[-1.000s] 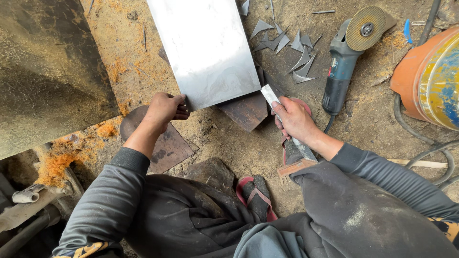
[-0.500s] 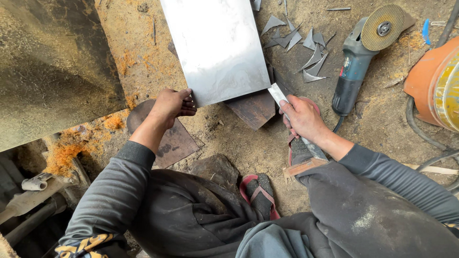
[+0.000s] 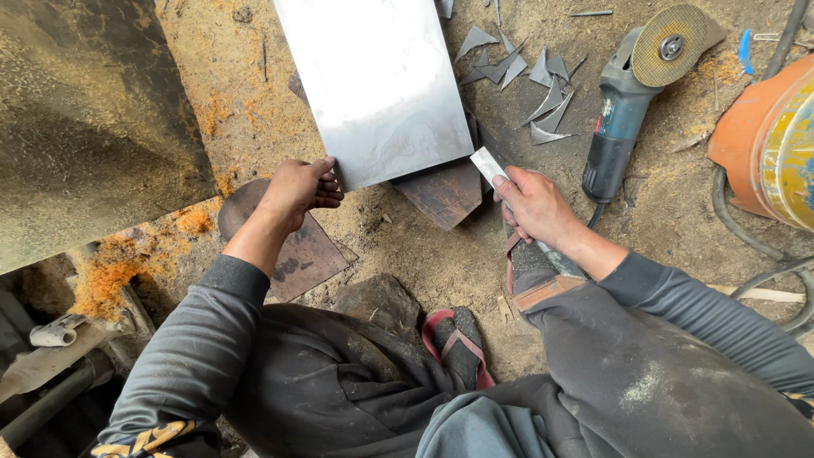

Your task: The person marks a rectangular metal sheet using a try square and a pencil. They draw straight lines along the edges of the square to create cut or bend guides on the metal surface.

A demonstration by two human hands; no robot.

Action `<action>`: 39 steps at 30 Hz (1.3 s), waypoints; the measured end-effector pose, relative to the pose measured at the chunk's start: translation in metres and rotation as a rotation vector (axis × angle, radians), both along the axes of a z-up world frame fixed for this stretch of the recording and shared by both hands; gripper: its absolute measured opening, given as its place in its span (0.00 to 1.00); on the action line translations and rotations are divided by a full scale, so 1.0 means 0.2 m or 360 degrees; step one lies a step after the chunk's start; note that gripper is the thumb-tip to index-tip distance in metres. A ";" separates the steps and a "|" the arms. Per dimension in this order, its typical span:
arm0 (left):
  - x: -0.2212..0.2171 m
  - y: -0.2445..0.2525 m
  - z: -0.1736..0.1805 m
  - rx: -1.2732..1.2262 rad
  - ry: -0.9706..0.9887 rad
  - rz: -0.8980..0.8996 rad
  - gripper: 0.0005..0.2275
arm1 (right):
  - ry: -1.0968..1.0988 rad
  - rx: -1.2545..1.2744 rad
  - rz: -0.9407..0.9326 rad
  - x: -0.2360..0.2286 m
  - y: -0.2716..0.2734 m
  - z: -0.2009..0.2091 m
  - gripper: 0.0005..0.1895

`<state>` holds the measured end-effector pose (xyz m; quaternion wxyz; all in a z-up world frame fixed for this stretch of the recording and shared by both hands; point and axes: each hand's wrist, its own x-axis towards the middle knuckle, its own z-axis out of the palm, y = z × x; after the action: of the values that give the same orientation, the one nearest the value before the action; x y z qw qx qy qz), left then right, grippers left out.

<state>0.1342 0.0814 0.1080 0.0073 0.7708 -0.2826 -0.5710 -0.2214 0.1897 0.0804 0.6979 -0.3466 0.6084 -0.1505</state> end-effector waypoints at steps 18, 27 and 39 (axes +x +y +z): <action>-0.03 0.01 -0.01 -0.0081 -0.0142 -0.0274 0.16 | 0.0111 -0.0259 0.0234 -0.04 -0.01 -0.06 0.23; -0.03 0.00 0.00 -0.0070 -0.0120 -0.0263 0.16 | 0.0124 -0.0342 0.0298 -0.05 -0.02 -0.12 0.23; -0.05 -0.02 0.04 -0.0001 -0.0101 -0.0281 0.20 | 0.0006 -0.0559 0.0257 -0.02 -0.07 -0.16 0.21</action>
<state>0.1241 0.0782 0.1157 -0.0520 0.7605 -0.3497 -0.5446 -0.2244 0.1752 0.0493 0.6355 -0.5110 0.5442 -0.1972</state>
